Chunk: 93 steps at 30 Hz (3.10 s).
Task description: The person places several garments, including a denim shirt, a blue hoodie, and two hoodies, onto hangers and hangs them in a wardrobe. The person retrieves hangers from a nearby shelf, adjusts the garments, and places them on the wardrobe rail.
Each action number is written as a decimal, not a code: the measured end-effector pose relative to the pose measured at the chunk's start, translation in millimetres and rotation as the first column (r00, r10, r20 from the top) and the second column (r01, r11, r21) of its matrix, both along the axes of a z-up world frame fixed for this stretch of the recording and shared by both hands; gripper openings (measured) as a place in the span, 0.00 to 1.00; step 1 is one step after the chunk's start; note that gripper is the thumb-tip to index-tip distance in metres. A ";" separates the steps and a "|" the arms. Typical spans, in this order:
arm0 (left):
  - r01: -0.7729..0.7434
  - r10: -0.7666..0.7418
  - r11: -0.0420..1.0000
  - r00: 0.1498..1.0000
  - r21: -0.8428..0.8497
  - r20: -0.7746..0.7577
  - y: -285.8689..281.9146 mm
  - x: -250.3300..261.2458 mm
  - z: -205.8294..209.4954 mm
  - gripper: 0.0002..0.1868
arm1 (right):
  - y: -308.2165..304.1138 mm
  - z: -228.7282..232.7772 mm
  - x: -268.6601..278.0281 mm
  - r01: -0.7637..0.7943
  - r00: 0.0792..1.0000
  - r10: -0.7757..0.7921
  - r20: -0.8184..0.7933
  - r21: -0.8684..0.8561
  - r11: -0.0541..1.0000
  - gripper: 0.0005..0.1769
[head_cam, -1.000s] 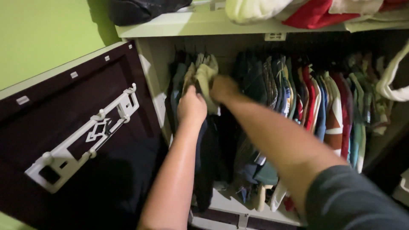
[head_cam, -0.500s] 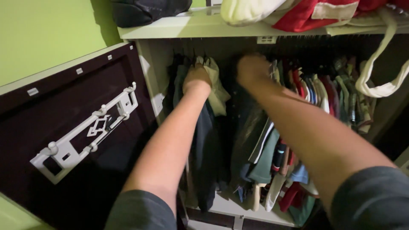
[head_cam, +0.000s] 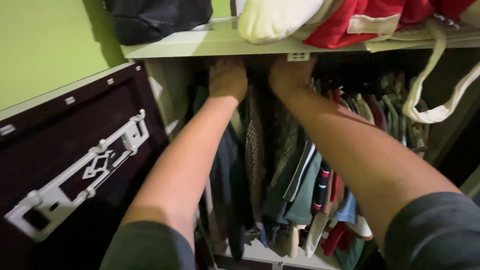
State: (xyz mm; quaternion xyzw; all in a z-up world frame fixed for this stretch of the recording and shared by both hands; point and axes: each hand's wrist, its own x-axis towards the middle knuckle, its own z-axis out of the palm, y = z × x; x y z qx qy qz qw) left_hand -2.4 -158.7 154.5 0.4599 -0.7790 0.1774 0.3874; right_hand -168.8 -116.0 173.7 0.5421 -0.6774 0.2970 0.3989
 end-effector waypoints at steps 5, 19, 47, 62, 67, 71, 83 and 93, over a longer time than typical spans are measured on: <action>0.026 -0.020 0.990 0.999 -0.138 0.041 -24.5 -28.2 12.9 0.30 | 24.2 3.4 -11.7 0.008 0.999 -0.017 0.047 0.182 0.983 0.43; 0.142 -0.144 0.990 0.982 0.027 0.124 9.6 2.8 26.2 0.30 | 53.0 11.2 12.0 -0.071 0.989 0.034 0.145 0.255 0.964 0.41; 0.085 -0.116 0.976 0.982 0.198 0.151 69.2 -93.9 35.3 0.30 | 77.0 5.3 -63.9 -0.059 0.987 0.026 0.160 0.206 0.977 0.49; -0.011 -0.006 0.998 0.970 0.069 0.244 53.3 -119.2 3.7 0.36 | 121.8 11.4 -87.9 0.112 0.988 -0.140 0.064 0.325 0.939 0.46; 0.044 -0.083 0.981 0.976 0.190 0.202 70.8 -92.7 -8.9 0.37 | 115.2 6.8 -101.5 0.089 0.992 -0.110 0.059 0.290 0.953 0.46; 0.092 -0.096 0.995 0.983 0.038 0.158 94.9 -87.0 -23.0 0.42 | 102.5 -30.8 -88.7 0.133 0.984 -0.100 -0.146 0.230 0.964 0.39; 0.211 -0.214 0.970 0.977 0.120 0.016 198.7 -51.6 -142.0 0.58 | 217.3 -108.7 -28.0 -0.083 0.995 0.064 0.080 0.262 0.961 0.49; 0.196 -0.096 0.957 0.909 0.213 -0.406 254.9 -29.4 -241.8 0.29 | 301.2 -195.2 -59.9 -0.493 0.870 0.466 0.164 0.329 0.806 0.51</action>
